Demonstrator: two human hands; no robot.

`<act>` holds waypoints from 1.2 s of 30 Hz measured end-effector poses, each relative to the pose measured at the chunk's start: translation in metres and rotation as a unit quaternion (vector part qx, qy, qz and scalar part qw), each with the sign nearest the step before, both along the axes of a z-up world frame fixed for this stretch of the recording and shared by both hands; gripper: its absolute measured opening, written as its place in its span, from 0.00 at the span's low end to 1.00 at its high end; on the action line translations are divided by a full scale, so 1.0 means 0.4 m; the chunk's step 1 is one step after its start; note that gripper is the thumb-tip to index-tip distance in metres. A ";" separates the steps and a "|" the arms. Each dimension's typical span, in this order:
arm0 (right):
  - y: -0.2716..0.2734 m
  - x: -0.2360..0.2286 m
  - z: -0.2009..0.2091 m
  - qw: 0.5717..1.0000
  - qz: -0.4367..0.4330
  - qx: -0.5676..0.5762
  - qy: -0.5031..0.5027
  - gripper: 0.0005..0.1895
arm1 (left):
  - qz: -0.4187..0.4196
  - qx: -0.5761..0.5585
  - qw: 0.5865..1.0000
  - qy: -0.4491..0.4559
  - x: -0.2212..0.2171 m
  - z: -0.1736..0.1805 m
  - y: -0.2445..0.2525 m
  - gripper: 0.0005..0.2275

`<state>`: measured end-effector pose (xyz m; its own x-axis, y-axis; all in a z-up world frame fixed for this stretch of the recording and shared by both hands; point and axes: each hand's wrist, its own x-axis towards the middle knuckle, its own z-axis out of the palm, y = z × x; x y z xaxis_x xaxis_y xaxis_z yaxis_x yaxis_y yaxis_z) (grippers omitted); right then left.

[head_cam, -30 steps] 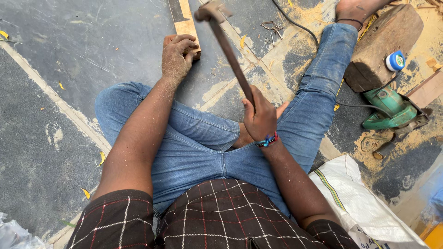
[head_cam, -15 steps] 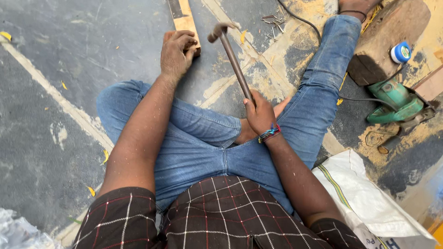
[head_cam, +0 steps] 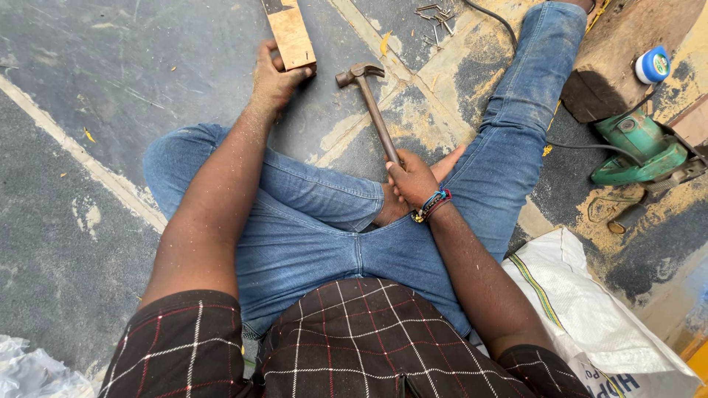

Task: The person assembles a wooden frame by positioning wooden slats and hammering nails into the joints.

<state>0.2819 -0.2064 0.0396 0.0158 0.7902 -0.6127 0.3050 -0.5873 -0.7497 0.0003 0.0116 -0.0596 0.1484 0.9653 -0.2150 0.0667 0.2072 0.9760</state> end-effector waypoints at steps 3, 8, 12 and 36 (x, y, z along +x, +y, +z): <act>-0.009 -0.019 0.025 0.996 0.036 0.033 -0.081 0.12 | -0.011 -0.033 0.999 -0.033 -0.005 0.011 -0.011 0.29; 0.046 -0.057 0.030 0.879 0.115 0.330 -0.324 0.16 | -0.037 -0.059 0.997 -0.027 0.002 0.064 -0.012 0.25; 0.194 -0.141 -0.079 0.950 0.027 0.307 -0.054 0.19 | 0.008 -0.101 0.990 0.100 0.009 0.096 -0.034 0.22; 0.358 -0.231 -0.292 0.936 -0.021 0.245 0.251 0.15 | -0.166 0.366 0.819 0.409 0.144 0.092 0.161 0.17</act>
